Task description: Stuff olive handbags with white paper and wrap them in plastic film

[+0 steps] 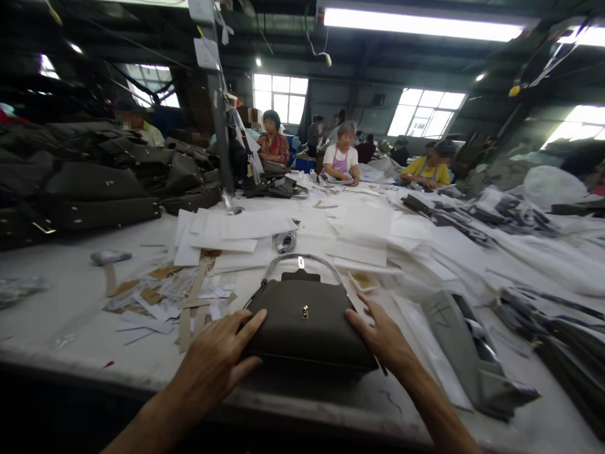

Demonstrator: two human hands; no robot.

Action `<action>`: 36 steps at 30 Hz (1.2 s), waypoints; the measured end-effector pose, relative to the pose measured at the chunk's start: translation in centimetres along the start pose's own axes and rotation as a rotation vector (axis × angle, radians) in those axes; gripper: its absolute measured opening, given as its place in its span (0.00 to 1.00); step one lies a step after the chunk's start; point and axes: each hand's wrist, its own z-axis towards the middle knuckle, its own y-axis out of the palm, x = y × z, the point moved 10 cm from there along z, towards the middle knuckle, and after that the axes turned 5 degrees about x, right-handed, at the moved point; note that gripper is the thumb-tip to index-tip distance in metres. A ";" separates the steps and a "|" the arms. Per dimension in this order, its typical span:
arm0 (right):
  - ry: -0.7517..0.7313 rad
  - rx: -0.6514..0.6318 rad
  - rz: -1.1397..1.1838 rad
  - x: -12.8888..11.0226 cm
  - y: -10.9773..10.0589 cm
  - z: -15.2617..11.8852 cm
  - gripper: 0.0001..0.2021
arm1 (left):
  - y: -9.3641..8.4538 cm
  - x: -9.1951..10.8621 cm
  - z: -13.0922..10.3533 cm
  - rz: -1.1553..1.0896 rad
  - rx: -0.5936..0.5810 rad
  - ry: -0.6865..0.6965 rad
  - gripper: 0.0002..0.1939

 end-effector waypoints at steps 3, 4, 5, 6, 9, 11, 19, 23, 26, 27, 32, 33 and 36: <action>-0.394 0.095 -0.176 -6.6 -1.0 -0.4 0.22 | -0.8 2.6 1.2 0.002 0.080 0.138 0.38; -0.502 0.045 -0.183 -8.7 -0.1 -0.6 0.18 | -0.4 3.4 1.7 -0.014 0.079 0.184 0.38; -0.570 -0.032 -0.186 -10.4 1.2 -0.8 0.16 | 0.3 4.0 2.2 -0.031 0.068 0.216 0.39; -0.610 -0.123 -0.194 -11.7 2.7 -0.8 0.15 | 1.1 4.5 2.5 -0.048 0.051 0.232 0.39; -0.656 -0.345 -0.267 -13.4 6.7 -0.8 0.12 | 3.3 4.8 2.8 -0.075 0.009 0.211 0.42; -0.673 -0.427 -0.323 -13.3 8.3 -0.7 0.11 | 4.0 4.7 2.3 -0.087 0.006 0.204 0.42; -0.824 -0.732 -0.431 -13.0 10.6 -1.5 0.10 | 3.9 4.7 1.1 -0.164 -0.006 0.252 0.38; -0.850 -0.770 -0.633 -13.7 11.3 -1.5 0.08 | 3.9 4.8 1.2 -0.174 0.005 0.255 0.39; -0.949 -0.830 -0.753 -14.2 12.2 -2.3 0.09 | 3.9 4.8 1.1 -0.176 0.016 0.258 0.40; -1.024 -0.843 -0.782 -14.5 12.4 -2.7 0.10 | 3.9 4.8 1.1 -0.177 0.018 0.261 0.40; -1.505 -0.836 -0.810 -15.3 12.4 -5.6 0.09 | 3.8 5.0 1.0 -0.179 0.010 0.279 0.38; -1.584 -0.834 -0.797 -15.2 12.3 -6.0 0.09 | 3.8 5.0 1.0 -0.183 0.010 0.281 0.38; -1.739 -0.808 -0.733 -14.7 11.9 -6.8 0.09 | 3.8 5.0 1.0 -0.195 0.010 0.280 0.37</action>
